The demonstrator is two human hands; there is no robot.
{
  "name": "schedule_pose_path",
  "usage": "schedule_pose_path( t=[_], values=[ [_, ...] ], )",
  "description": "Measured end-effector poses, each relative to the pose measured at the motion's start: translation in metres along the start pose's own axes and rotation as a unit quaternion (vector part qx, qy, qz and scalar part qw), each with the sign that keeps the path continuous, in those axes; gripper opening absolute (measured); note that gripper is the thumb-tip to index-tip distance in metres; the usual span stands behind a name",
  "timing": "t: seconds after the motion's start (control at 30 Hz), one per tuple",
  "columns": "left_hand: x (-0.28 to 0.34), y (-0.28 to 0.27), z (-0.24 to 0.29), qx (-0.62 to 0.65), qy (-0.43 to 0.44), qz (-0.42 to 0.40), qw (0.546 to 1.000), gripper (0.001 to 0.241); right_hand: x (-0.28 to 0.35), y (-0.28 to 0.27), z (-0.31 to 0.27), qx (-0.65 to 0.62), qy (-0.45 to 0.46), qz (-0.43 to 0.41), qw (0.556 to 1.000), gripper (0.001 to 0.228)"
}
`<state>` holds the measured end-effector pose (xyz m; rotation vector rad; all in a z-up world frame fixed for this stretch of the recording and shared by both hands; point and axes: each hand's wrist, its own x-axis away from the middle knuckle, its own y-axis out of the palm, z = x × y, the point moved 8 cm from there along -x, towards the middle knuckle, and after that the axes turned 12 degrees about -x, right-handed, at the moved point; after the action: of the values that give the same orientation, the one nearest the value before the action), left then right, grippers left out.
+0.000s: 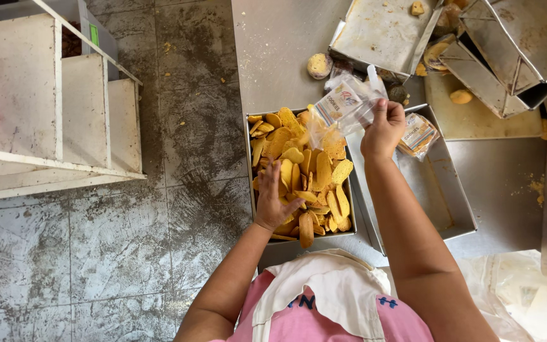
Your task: The person scoops yellow waffle cookies from a metal tray into clear plastic bags using a white scoop. They place the filled bags into a metal container and occasionally adjust the cookies in the tray.
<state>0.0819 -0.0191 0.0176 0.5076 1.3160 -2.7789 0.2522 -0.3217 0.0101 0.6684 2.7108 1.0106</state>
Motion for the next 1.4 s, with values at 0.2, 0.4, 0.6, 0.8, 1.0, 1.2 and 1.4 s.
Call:
schedule_pose_path(
  t=[0.2, 0.4, 0.6, 0.8, 1.0, 1.2, 1.4],
  values=[
    [0.000, -0.006, 0.003, 0.043, 0.013, 0.051, 0.998, 0.104, -0.009, -0.057, 0.003, -0.119, 0.001, 0.094, 0.988, 0.017],
    [-0.002, -0.012, 0.012, -0.016, 0.052, 0.055, 0.997, 0.106, 0.020, -0.119, -0.062, -0.225, 0.055, 0.162, 0.959, 0.028],
    [-0.006, -0.010, 0.007, -0.032, 0.050, 0.058, 0.997, 0.093, 0.086, -0.313, -0.193, -0.233, -0.080, 0.183, 0.952, 0.035],
    [-0.006, -0.001, -0.003, -0.018, 0.016, 0.035, 0.999, 0.087, 0.256, -0.502, -0.367, -0.069, -0.298, 0.444, 0.842, 0.038],
    [-0.002, 0.001, -0.003, -0.034, 0.018, 0.048, 0.998, 0.082, 0.319, -0.553, -0.421, 0.320, -0.331, 0.537, 0.707, 0.023],
    [-0.007, -0.006, 0.007, -0.049, 0.013, 0.074, 0.996, 0.073, 0.248, -0.484, -0.373, 0.398, -0.172, 0.372, 0.821, 0.040],
    [0.000, -0.003, 0.000, -0.042, -0.012, 0.115, 0.992, 0.060, 0.237, -0.200, -0.198, 0.561, -0.080, -0.171, 0.806, 0.050]
  ],
)
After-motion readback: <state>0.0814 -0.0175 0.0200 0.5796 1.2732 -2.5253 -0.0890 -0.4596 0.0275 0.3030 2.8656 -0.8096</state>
